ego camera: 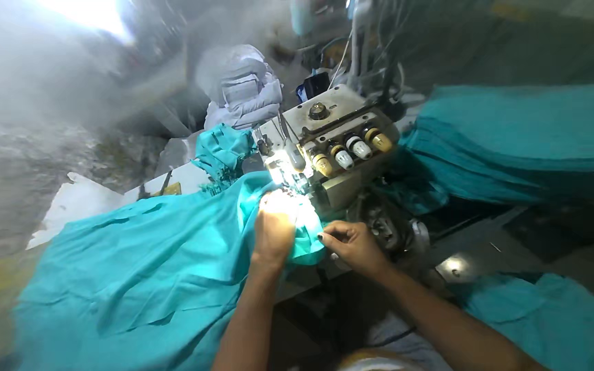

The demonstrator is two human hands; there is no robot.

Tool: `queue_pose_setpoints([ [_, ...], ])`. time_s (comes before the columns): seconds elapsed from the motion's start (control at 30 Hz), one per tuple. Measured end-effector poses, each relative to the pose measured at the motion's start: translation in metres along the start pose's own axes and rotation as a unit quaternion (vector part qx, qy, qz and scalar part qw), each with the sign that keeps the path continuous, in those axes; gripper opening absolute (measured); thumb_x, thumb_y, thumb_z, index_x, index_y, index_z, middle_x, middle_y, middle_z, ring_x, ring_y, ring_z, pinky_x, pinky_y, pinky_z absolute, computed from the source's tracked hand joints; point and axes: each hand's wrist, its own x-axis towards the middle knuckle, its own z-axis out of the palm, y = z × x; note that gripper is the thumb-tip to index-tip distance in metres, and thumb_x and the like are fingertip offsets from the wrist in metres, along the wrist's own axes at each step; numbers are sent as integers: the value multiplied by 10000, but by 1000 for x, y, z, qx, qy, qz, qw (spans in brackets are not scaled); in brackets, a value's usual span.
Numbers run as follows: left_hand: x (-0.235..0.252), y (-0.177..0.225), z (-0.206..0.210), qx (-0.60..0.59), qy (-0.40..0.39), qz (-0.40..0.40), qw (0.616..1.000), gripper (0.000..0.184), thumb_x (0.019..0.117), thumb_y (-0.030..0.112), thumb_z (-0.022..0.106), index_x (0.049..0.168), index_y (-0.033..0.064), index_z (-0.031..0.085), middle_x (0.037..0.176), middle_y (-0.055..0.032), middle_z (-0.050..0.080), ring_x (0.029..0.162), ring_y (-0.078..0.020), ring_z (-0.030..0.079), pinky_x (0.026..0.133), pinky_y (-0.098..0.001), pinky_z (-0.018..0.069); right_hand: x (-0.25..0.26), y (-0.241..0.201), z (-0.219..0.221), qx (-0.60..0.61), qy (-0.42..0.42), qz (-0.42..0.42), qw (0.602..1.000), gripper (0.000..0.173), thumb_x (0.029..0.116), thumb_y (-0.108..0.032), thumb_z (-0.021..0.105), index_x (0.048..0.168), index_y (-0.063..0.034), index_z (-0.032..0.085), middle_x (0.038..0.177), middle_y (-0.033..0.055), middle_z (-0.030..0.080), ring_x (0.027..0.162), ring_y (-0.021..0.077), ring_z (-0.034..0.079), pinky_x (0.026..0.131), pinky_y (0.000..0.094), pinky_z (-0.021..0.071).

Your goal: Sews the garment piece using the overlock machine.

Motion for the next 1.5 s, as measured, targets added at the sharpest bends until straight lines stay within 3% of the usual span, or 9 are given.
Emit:
queue_pose_setpoints([
  [0.23,-26,-30,-16,-93,140,41,985,350,840,327,700,888,-20,695,1048,-227,650,1015,-295,636,897,-375,515,19,-24,0,62,6,116,991,107,966,9,602,901,15,687,728,-28,674,598,-6,648,611,177,583],
  [0.4,-77,-29,-44,-75,-50,120,989,186,874,307,736,926,129,747,1385,-367,522,1374,-561,421,1081,-729,288,20,-25,-2,33,17,112,993,106,985,-10,579,917,19,655,737,-23,625,586,-10,590,581,161,525],
  [0.5,-95,13,-54,-192,-13,111,975,113,941,197,677,881,101,666,1025,-69,741,1141,-172,652,1105,-417,372,15,-5,10,-17,54,60,997,116,1003,-29,536,1044,79,551,865,62,582,673,31,582,644,193,525],
  [0.63,-109,49,-48,-248,128,17,960,155,924,135,692,882,-9,655,740,-36,638,654,-2,588,652,-131,513,-17,15,31,13,44,-11,999,127,927,-53,633,868,13,542,771,-4,519,657,-15,493,622,140,431],
  [0.77,-120,63,-58,-192,164,17,967,76,824,35,709,887,-4,691,829,-76,652,698,3,606,648,-84,506,-43,14,42,4,97,-212,973,208,773,-31,743,764,-9,536,906,51,550,858,-16,523,753,80,429],
  [0.97,-128,68,-76,-142,144,62,977,86,892,39,677,904,16,759,898,-108,696,835,-22,653,790,-79,507,-39,-5,27,-136,16,-433,891,203,1020,-181,607,1201,-140,690,1289,87,649,1348,190,524,1179,335,377],
  [1.17,-97,40,-77,-162,82,4,983,165,933,142,691,1046,51,771,1160,-207,669,1016,-229,666,870,-316,551,-47,-19,12,-101,24,-348,932,389,930,-159,726,622,-1,549,597,68,573,620,73,579,685,191,501],
  [1.3,-36,36,-53,-491,-89,-294,815,252,1054,43,459,1281,-65,445,965,-69,643,785,-96,677,744,-269,587,-65,-45,18,-99,27,-283,954,325,923,-270,754,821,20,647,832,75,631,816,-10,589,734,84,478],
  [1.5,-1,37,-34,-625,-14,-382,681,127,999,-97,489,1042,-10,572,910,-97,728,803,-150,727,741,-270,597,-80,-52,15,-135,42,-286,948,383,897,-275,779,717,-22,555,942,89,593,881,-12,559,760,52,457],
])
